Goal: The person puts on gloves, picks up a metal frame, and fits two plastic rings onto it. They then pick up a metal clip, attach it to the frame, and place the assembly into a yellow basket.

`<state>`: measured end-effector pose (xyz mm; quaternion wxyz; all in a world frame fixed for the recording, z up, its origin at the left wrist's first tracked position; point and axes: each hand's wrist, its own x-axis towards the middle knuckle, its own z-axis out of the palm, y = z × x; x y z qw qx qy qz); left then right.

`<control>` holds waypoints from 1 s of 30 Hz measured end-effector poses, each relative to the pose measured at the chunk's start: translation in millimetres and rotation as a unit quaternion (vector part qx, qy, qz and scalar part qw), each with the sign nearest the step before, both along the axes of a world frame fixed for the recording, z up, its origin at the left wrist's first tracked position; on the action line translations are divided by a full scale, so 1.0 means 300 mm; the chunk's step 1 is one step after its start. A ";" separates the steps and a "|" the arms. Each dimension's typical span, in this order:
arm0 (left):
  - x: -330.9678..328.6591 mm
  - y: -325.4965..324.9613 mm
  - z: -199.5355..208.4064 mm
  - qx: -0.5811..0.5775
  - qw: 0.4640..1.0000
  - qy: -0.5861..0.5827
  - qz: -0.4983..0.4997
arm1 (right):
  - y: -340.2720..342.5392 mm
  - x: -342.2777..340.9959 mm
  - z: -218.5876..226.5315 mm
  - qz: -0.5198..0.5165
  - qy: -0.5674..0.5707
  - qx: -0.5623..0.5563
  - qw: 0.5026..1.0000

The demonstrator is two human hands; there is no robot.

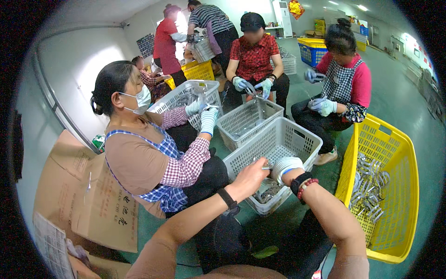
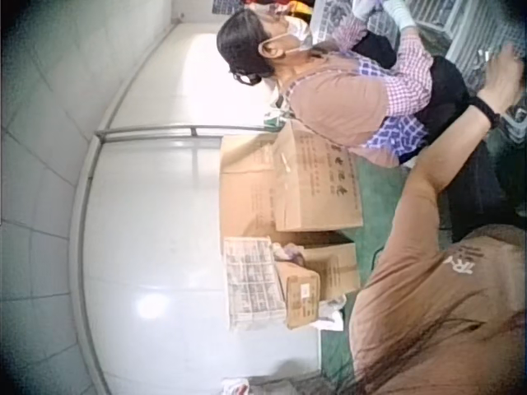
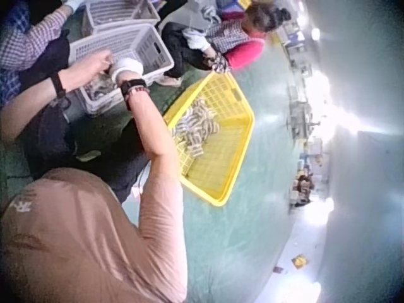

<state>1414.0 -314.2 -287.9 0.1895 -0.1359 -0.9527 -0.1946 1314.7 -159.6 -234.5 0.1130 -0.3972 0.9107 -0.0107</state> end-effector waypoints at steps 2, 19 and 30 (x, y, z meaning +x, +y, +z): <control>-0.043 -0.030 -0.061 -0.149 0.988 0.026 0.032 | -0.028 -0.032 -0.047 -0.021 -0.029 -0.028 0.999; -0.376 -0.216 -0.286 0.730 0.573 -0.371 0.022 | -0.103 -0.103 -0.344 -0.040 0.021 -0.131 0.990; -0.451 -0.160 -0.117 0.776 0.590 -0.177 -0.136 | -0.153 -0.049 -0.201 -0.060 0.000 -0.264 0.963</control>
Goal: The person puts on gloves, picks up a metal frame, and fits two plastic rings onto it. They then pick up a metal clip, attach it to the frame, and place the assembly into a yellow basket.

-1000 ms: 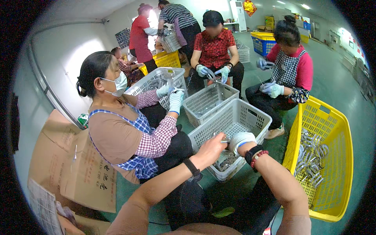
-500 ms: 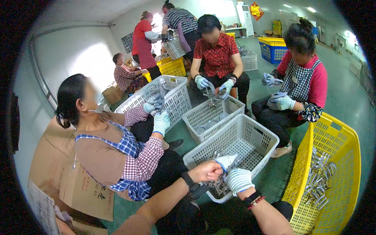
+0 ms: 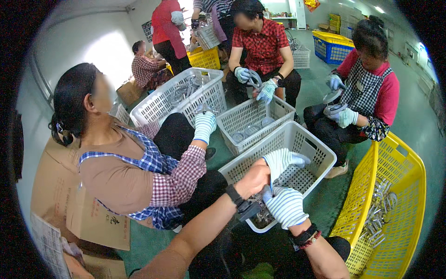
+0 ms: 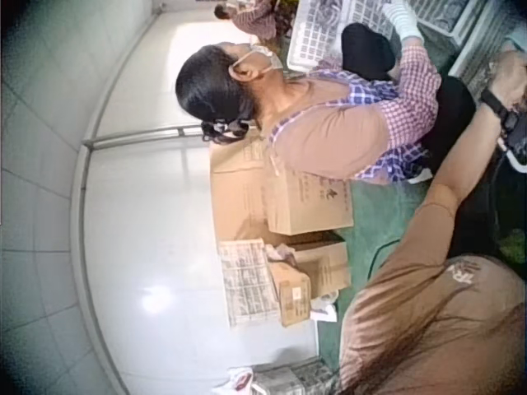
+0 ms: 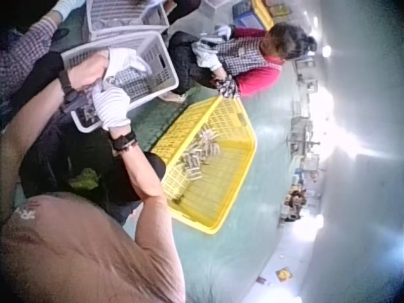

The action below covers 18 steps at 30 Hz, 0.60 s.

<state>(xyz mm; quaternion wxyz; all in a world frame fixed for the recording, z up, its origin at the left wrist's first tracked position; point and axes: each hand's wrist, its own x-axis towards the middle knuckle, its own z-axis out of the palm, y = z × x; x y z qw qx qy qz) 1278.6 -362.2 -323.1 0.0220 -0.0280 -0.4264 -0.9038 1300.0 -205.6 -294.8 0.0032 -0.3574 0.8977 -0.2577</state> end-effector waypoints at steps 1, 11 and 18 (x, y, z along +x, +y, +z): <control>0.011 0.005 0.001 -0.081 0.993 -0.078 0.045 | 0.007 0.009 0.005 -0.008 -0.001 -0.010 1.000; 0.163 -0.028 -0.098 -0.064 0.972 -0.049 -0.221 | -0.087 0.267 0.098 0.066 0.011 0.039 0.997; 0.306 0.043 -0.088 -0.109 0.932 0.066 -0.338 | -0.059 0.386 -0.019 0.114 0.015 -0.137 0.984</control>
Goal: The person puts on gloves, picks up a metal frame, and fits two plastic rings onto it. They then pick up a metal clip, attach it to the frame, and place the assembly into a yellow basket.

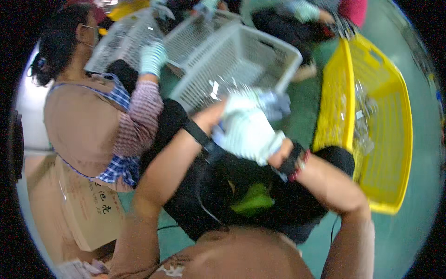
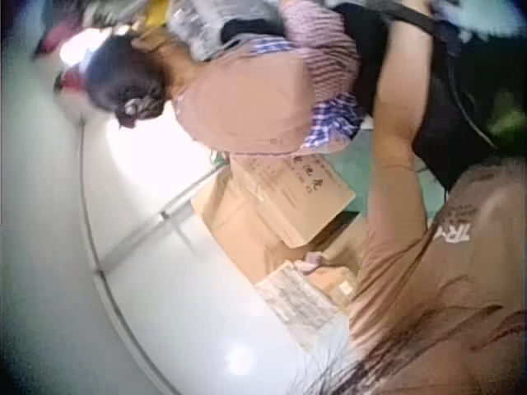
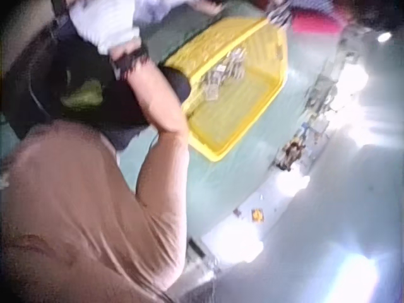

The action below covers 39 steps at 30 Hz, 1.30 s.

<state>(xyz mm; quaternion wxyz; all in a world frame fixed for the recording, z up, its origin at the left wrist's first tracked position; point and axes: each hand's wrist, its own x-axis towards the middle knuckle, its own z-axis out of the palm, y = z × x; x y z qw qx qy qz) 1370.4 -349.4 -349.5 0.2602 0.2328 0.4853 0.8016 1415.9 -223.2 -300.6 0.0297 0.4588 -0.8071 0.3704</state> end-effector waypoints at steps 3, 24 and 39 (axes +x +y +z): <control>0.038 0.038 0.038 0.093 0.991 -0.043 -0.090 | 0.017 0.062 -0.042 0.011 0.026 -0.018 0.999; 0.131 0.461 0.024 -0.074 0.996 0.020 -0.055 | 0.523 -0.038 -0.130 0.139 -0.252 0.115 0.951; -0.056 0.322 -0.337 0.011 0.952 -0.287 0.109 | 0.309 -0.072 -0.271 0.254 -0.169 0.107 0.946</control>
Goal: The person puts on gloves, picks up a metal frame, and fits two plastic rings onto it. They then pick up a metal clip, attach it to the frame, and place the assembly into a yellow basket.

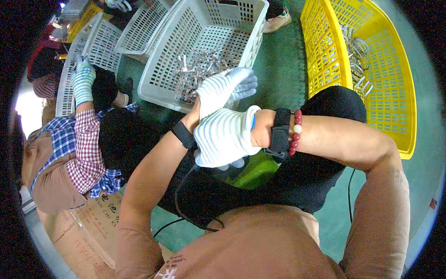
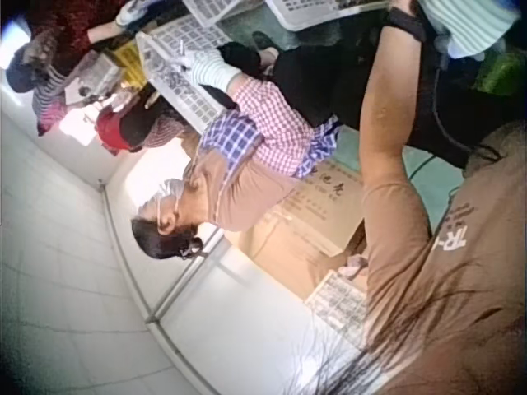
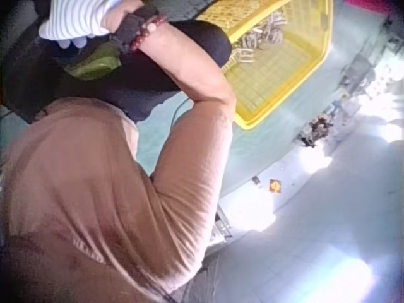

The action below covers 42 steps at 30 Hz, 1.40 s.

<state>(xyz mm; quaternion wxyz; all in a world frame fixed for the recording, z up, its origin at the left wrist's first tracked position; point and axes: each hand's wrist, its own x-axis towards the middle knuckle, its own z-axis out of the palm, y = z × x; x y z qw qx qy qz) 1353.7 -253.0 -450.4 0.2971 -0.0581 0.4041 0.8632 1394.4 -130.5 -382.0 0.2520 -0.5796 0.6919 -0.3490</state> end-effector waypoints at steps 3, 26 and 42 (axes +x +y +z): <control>-0.026 0.032 0.054 -0.209 0.977 0.012 0.028 | -0.023 -0.077 -0.016 0.073 0.162 -0.223 0.958; -0.295 -0.219 0.169 -0.587 0.642 0.420 0.258 | -0.055 -0.614 -0.039 -0.354 -0.399 -0.176 0.827; -0.139 -0.275 0.118 -0.870 0.410 0.275 0.025 | -0.150 -0.252 0.091 -0.336 -0.084 0.019 0.938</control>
